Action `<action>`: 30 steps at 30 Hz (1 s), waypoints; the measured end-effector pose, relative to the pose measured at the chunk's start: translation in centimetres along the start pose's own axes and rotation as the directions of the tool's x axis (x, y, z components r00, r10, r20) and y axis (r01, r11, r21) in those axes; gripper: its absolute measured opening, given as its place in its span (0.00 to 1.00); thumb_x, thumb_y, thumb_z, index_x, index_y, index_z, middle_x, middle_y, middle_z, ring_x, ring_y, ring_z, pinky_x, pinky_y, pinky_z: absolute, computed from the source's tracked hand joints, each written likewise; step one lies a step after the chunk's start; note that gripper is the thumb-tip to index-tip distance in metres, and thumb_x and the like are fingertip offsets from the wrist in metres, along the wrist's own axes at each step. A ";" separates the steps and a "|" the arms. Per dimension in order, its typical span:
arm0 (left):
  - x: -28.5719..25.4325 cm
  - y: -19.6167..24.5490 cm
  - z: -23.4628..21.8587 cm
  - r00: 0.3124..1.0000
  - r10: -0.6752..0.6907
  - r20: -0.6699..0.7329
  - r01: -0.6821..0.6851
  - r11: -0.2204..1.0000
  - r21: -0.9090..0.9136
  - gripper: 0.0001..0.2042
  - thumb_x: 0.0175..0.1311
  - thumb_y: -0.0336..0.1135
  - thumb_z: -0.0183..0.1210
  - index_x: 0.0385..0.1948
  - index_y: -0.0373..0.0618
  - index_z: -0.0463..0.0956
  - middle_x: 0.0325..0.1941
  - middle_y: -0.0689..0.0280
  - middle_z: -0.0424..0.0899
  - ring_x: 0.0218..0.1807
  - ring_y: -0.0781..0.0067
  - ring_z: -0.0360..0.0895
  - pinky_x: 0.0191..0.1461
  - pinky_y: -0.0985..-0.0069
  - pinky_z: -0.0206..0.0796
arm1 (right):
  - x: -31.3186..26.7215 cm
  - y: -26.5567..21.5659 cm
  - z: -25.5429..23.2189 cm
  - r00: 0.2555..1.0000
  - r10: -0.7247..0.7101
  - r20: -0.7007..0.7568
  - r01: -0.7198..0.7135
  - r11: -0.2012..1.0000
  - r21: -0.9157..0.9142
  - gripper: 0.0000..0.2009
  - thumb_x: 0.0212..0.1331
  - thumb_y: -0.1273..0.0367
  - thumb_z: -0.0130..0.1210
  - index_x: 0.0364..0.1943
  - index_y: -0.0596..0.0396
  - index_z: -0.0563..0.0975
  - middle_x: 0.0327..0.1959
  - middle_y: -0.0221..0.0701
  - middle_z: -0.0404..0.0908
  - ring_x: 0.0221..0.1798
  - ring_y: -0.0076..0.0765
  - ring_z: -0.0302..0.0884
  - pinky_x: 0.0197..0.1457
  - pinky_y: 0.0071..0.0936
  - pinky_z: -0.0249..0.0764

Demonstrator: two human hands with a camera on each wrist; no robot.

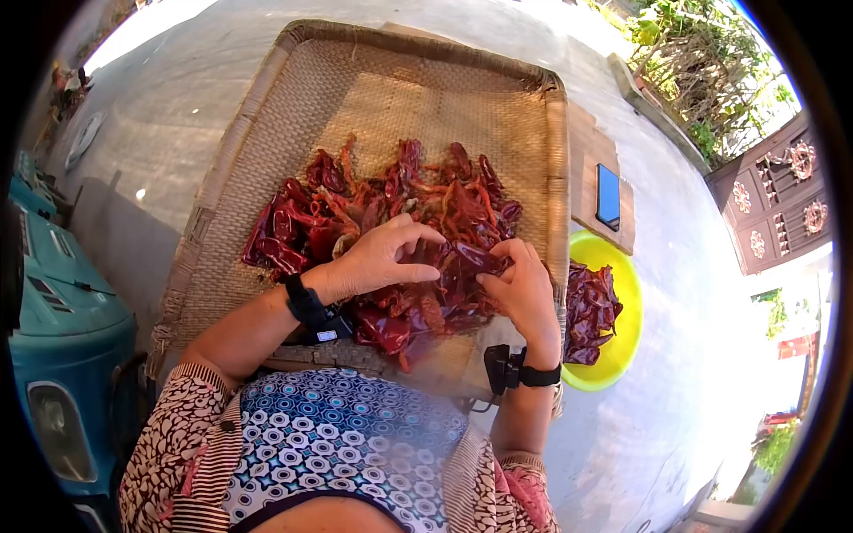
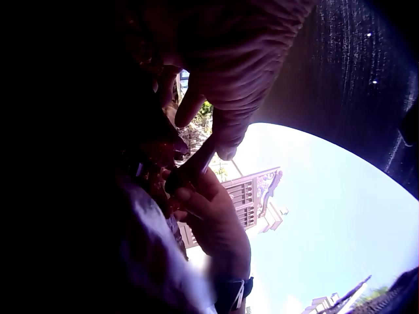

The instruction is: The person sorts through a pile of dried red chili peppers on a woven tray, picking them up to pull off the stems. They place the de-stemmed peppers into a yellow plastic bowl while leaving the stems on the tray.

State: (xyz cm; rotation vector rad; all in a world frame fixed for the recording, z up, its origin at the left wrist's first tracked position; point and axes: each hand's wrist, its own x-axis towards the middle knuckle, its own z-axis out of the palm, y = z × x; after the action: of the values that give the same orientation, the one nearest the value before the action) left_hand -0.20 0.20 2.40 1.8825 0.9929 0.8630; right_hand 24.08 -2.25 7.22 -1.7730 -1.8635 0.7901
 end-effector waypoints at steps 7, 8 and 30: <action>0.4 1.0 0.5 0.999 0.027 -0.044 -0.033 0.986 -0.162 0.15 0.68 0.42 0.57 0.49 0.42 0.75 0.33 0.65 0.78 0.32 0.77 0.73 0.36 0.76 0.66 | 0.0 -1.5 1.7 0.995 -0.077 0.065 0.059 0.968 0.245 0.17 0.46 0.74 0.69 0.38 0.56 0.72 0.16 0.25 0.70 0.20 0.18 0.65 0.25 0.22 0.62; 0.4 1.0 0.1 0.998 -0.065 -0.001 0.063 0.969 -0.237 0.14 0.69 0.41 0.56 0.49 0.42 0.74 0.33 0.65 0.78 0.32 0.78 0.73 0.36 0.77 0.66 | 0.1 -1.1 2.1 0.994 -0.055 0.095 0.022 0.946 0.322 0.15 0.49 0.75 0.68 0.38 0.56 0.72 0.21 0.23 0.73 0.21 0.15 0.67 0.26 0.19 0.63; -0.4 0.7 0.3 0.991 0.058 0.118 -0.083 0.972 0.221 0.12 0.61 0.35 0.62 0.45 0.49 0.77 0.35 0.66 0.72 0.36 0.69 0.76 0.41 0.71 0.70 | 1.8 -1.1 0.4 0.962 -0.098 -0.253 0.147 0.972 0.183 0.17 0.63 0.62 0.57 0.52 0.52 0.73 0.45 0.32 0.78 0.37 0.35 0.79 0.42 0.33 0.74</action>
State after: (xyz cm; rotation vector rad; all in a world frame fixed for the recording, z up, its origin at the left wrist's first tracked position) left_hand 0.06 -0.46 2.85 2.1447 0.9944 0.7014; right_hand 22.88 -0.54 7.58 -1.5374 -1.6528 0.6562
